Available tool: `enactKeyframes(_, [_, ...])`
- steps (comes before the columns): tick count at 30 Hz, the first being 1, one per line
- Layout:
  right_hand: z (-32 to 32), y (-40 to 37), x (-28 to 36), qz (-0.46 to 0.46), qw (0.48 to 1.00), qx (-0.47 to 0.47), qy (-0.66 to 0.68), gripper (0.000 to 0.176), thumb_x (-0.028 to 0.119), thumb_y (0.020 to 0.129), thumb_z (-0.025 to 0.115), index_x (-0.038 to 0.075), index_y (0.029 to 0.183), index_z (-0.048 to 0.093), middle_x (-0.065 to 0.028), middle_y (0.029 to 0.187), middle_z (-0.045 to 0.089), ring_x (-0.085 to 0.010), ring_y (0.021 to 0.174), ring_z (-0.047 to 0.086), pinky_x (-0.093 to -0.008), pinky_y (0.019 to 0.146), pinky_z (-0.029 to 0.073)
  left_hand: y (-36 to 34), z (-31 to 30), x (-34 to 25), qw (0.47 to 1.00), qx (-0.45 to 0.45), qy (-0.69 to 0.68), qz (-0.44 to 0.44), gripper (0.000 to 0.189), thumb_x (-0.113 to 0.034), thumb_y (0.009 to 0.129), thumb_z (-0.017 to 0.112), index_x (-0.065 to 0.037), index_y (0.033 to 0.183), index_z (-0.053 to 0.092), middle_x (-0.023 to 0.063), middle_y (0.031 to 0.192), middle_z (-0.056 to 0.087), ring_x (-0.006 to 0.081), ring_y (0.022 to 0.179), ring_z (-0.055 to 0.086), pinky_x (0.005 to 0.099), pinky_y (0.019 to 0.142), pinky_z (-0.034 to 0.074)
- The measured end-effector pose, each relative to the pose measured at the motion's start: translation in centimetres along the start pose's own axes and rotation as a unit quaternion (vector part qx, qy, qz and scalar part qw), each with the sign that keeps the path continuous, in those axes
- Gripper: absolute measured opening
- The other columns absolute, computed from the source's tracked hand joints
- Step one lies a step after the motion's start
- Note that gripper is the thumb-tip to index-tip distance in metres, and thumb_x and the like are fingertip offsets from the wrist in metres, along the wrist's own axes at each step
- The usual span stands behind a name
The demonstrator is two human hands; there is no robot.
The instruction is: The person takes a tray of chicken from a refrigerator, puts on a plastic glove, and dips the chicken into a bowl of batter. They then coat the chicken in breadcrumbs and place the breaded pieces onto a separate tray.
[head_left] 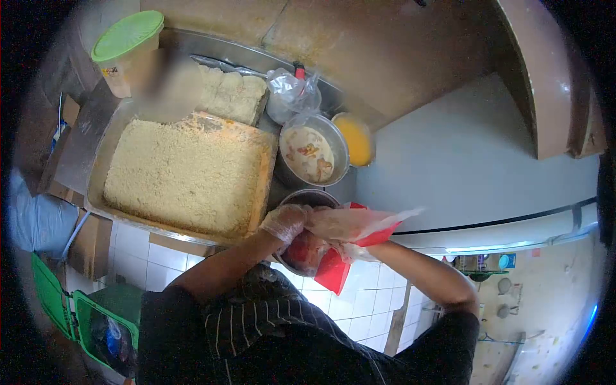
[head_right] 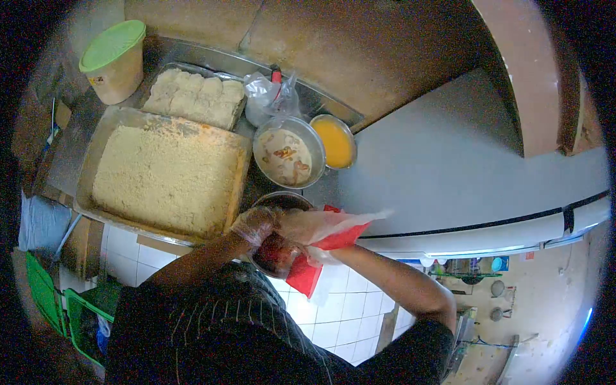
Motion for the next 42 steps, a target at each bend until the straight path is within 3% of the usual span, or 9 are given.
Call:
enactKeyframes(4, [-1.1, -5.5, 0.4, 0.155, 0.958, 0.065, 0.234, 0.019, 0.028, 0.089, 0.059, 0.011, 0.081, 0.054, -0.0021, 0.074, 0.051, -0.0143, 0.068, 0.052, -0.0342, 0.065, 0.044, 2.0, 2.6, 3.6, 0.992, 0.037, 0.021, -0.123, 0.023, -0.023, 0.087, 0.059, -0.008, 0.102, 0.066, 0.0158, 0.101, 0.067, 0.0307, 0.100, 0.062, 0.0393, 0.087, 0.051])
enactKeyframes(13, [-7.7, -5.2, 6.4, 0.098, 0.925, 0.105, -0.352, 0.041, 0.038, 0.084, 0.067, 0.002, 0.102, 0.063, -0.0112, 0.081, 0.065, -0.0203, 0.072, 0.063, -0.0347, 0.065, 0.051, 0.8, -4.2, -6.1, 0.972, -0.213, -0.059, 0.077, 0.025, -0.023, 0.091, 0.057, -0.005, 0.106, 0.065, 0.0182, 0.096, 0.068, 0.0319, 0.091, 0.066, 0.0405, 0.078, 0.052])
enactKeyframes(20, [-15.8, -3.9, 6.5, 0.013, 0.962, 0.045, 0.269, 0.028, 0.034, 0.083, 0.066, 0.007, 0.089, 0.061, -0.0002, 0.071, 0.058, -0.0087, 0.056, 0.053, -0.0206, 0.044, 0.039, -2.2, -3.0, 1.4, 0.917, -0.303, -0.234, -0.110, 0.026, -0.017, 0.096, 0.049, -0.004, 0.112, 0.066, 0.0091, 0.094, 0.070, 0.0198, 0.082, 0.064, 0.0367, 0.071, 0.052])
enactKeyframes(22, [-17.7, -1.7, 6.0, -0.065, 0.989, -0.056, 0.123, 0.027, 0.034, 0.089, 0.059, 0.007, 0.088, 0.061, -0.0030, 0.075, 0.058, -0.0094, 0.056, 0.052, -0.0221, 0.046, 0.040, -4.5, -3.0, -1.4, 0.798, -0.324, -0.467, -0.199, 0.027, -0.015, 0.096, 0.047, -0.003, 0.112, 0.065, 0.0082, 0.098, 0.070, 0.0186, 0.083, 0.064, 0.0350, 0.072, 0.052])
enactKeyframes(26, [-14.6, 12.3, 1.0, -0.133, 0.967, -0.057, -0.208, 0.024, 0.026, 0.092, 0.055, 0.004, 0.098, 0.062, -0.0057, 0.084, 0.062, -0.0163, 0.063, 0.056, -0.0288, 0.051, 0.045, -9.9, -6.3, -4.3, 0.823, -0.480, -0.295, -0.073, 0.033, -0.026, 0.096, 0.053, 0.000, 0.115, 0.062, 0.0088, 0.102, 0.067, 0.0207, 0.097, 0.063, 0.0352, 0.087, 0.050])
enactKeyframes(34, [-16.0, 13.6, 1.2, -0.282, 0.836, -0.106, -0.459, 0.024, 0.020, 0.093, 0.050, 0.004, 0.107, 0.060, -0.0103, 0.089, 0.063, -0.0253, 0.072, 0.058, -0.0370, 0.061, 0.049, -31.1, -12.8, -5.7, 0.688, -0.712, -0.102, -0.097, 0.025, -0.002, 0.088, 0.050, -0.001, 0.106, 0.066, 0.0092, 0.102, 0.068, 0.0202, 0.097, 0.063, 0.0344, 0.087, 0.049])
enactKeyframes(36, [-12.6, 8.5, 4.8, -0.447, 0.610, -0.136, -0.640, 0.026, 0.020, 0.094, 0.049, 0.003, 0.111, 0.059, -0.0126, 0.094, 0.064, -0.0289, 0.076, 0.060, -0.0408, 0.068, 0.050, -39.1, -13.4, -4.4, 0.658, -0.740, -0.045, -0.135, 0.021, -0.008, 0.091, 0.053, -0.002, 0.103, 0.069, 0.0061, 0.094, 0.069, 0.0160, 0.085, 0.063, 0.0316, 0.076, 0.050])
enactKeyframes(37, [-14.7, 9.2, 4.9, -0.322, 0.813, -0.104, -0.474, 0.029, 0.021, 0.094, 0.049, 0.003, 0.116, 0.057, -0.0149, 0.104, 0.062, -0.0318, 0.088, 0.059, -0.0416, 0.078, 0.048, -43.1, -13.6, -3.8, 0.640, -0.752, -0.018, -0.155, 0.020, -0.012, 0.092, 0.054, -0.003, 0.101, 0.070, 0.0045, 0.090, 0.070, 0.0139, 0.080, 0.063, 0.0301, 0.070, 0.051])
enactKeyframes(42, [-11.8, 2.4, 10.1, -0.209, 0.745, -0.263, -0.577, 0.054, 0.025, 0.087, 0.056, 0.007, 0.136, 0.046, -0.0205, 0.127, 0.053, -0.0379, 0.120, 0.049, -0.0470, 0.103, 0.038, -66.7, -13.1, 2.6, 0.505, -0.717, 0.247, -0.412, 0.023, -0.004, 0.082, 0.058, -0.003, 0.104, 0.064, 0.0140, 0.104, 0.067, 0.0297, 0.095, 0.064, 0.0406, 0.084, 0.051])
Point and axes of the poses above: each hand's wrist, its own y-axis towards the middle knuckle, its own z-axis out of the palm, x = y × z, the point moved 9 cm from there along y, towards the middle knuckle
